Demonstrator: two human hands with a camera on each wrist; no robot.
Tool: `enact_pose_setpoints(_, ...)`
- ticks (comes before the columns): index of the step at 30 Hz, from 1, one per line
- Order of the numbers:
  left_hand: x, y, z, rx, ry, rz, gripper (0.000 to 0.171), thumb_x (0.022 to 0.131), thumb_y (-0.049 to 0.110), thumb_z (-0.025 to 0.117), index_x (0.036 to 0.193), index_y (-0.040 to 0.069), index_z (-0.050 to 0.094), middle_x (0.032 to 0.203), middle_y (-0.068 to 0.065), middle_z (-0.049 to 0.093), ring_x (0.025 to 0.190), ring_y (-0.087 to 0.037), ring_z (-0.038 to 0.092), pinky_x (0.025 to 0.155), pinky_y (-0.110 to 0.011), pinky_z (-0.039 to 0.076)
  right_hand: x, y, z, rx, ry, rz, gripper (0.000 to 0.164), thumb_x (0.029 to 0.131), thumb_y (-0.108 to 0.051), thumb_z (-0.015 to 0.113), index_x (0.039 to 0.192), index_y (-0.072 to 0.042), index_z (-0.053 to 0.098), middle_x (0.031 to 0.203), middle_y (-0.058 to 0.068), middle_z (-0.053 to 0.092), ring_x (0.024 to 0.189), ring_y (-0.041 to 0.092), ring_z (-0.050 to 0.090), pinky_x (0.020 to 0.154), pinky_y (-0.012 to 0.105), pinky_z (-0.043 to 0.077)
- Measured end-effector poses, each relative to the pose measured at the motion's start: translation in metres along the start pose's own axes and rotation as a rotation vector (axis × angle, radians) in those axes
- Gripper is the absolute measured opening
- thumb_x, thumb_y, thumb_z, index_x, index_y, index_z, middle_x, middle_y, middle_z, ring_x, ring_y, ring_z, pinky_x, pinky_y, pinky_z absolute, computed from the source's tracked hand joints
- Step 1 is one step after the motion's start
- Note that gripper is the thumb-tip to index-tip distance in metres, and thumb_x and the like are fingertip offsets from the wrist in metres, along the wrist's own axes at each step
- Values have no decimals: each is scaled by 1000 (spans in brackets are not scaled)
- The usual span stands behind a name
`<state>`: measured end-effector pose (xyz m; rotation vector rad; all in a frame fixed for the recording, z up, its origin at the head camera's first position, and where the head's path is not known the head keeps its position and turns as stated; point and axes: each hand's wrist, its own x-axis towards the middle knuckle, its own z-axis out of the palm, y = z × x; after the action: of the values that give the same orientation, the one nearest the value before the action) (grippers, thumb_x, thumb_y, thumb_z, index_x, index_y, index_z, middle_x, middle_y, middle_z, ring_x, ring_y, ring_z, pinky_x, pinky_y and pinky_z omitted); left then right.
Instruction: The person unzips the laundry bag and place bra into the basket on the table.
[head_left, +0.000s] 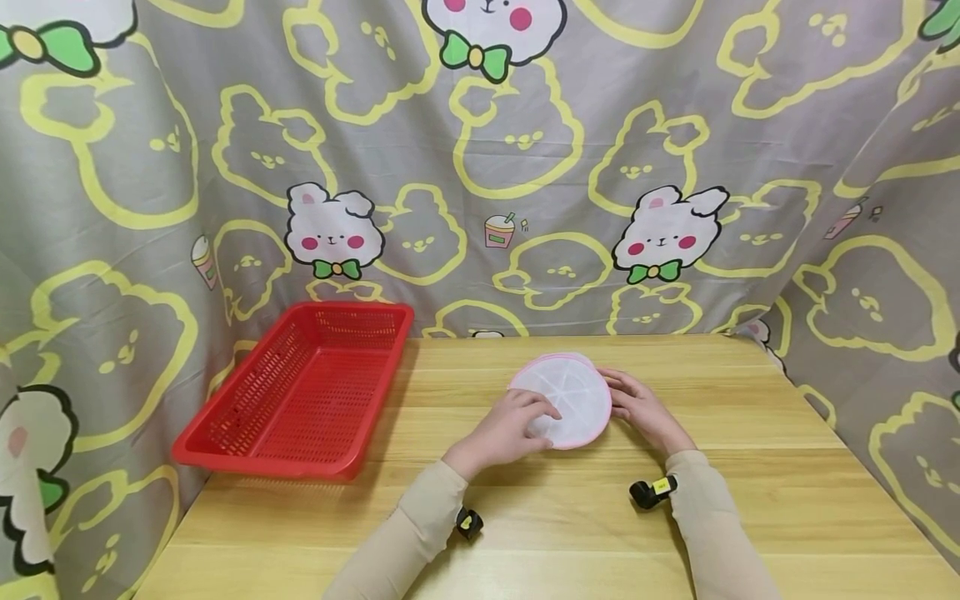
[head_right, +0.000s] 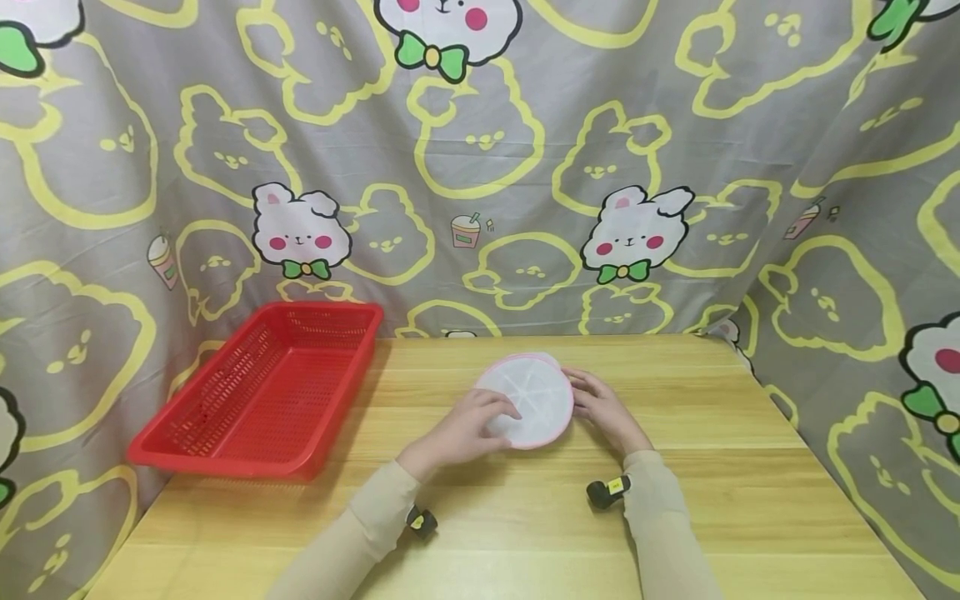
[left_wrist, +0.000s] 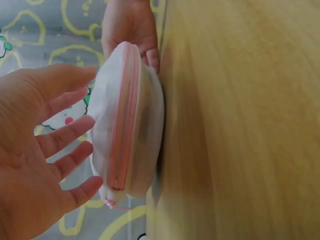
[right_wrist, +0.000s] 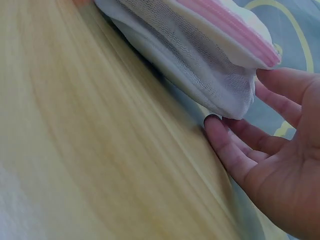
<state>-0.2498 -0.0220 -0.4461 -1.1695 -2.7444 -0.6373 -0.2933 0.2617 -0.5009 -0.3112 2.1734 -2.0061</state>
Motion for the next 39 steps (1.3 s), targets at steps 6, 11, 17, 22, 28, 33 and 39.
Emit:
enact_pose_setpoints(6, -1, 1, 5, 40, -15, -51, 41, 85, 34, 75, 123, 28, 61, 135, 4, 54, 129, -18, 43, 104, -47, 39, -1, 0, 0, 4, 20, 7, 56, 102, -25, 51, 147, 3, 32, 137, 15, 47, 104, -2, 60, 86, 21, 53)
enact_pose_setpoints(11, 0, 3, 8, 83, -6, -70, 46, 83, 34, 77, 125, 29, 59, 137, 4, 51, 131, -19, 41, 106, -48, 38, 1, 2, 1, 1, 40, 35, 55, 100, -22, 54, 146, 1, 35, 141, 24, 42, 102, -1, 60, 86, 21, 53)
enact_pose_setpoints(17, 1, 2, 16, 131, 36, -62, 47, 82, 32, 78, 124, 29, 60, 135, 3, 51, 131, -20, 41, 107, -47, 38, 3, 5, 1, -17, 45, 38, 54, 100, -18, 55, 146, 2, 34, 143, 30, 39, 101, -1, 60, 85, 20, 53)
enact_pose_setpoints(22, 2, 4, 17, 149, 63, -67, 42, 82, 31, 78, 120, 28, 61, 134, 2, 51, 129, -21, 42, 105, -45, 39, 2, 3, 1, -30, 39, 34, 54, 100, -18, 54, 145, 4, 34, 140, 30, 41, 100, -2, 59, 83, 20, 53)
enact_pose_setpoints(28, 1, 7, 16, 143, 78, -68, 30, 82, 31, 78, 109, 26, 64, 134, 1, 53, 128, -22, 44, 106, -46, 39, 2, 1, 1, -39, 50, 51, 52, 101, -16, 53, 145, 3, 34, 139, 27, 43, 99, -1, 60, 83, 20, 53)
enact_pose_setpoints(33, 0, 7, 15, 137, 81, -63, 20, 84, 29, 76, 101, 26, 66, 130, 2, 56, 126, -20, 45, 105, -46, 40, 2, 4, 0, -47, 44, 28, 53, 99, -20, 57, 143, 2, 37, 137, 27, 45, 98, 1, 60, 82, 20, 53)
enact_pose_setpoints(39, 1, 7, 15, 135, 107, -56, 15, 85, 29, 75, 97, 25, 68, 123, 3, 59, 120, -19, 47, 104, -45, 41, 3, 6, -1, -45, 46, 9, 52, 97, -21, 61, 140, 0, 42, 128, 19, 51, 98, 3, 60, 80, 20, 54)
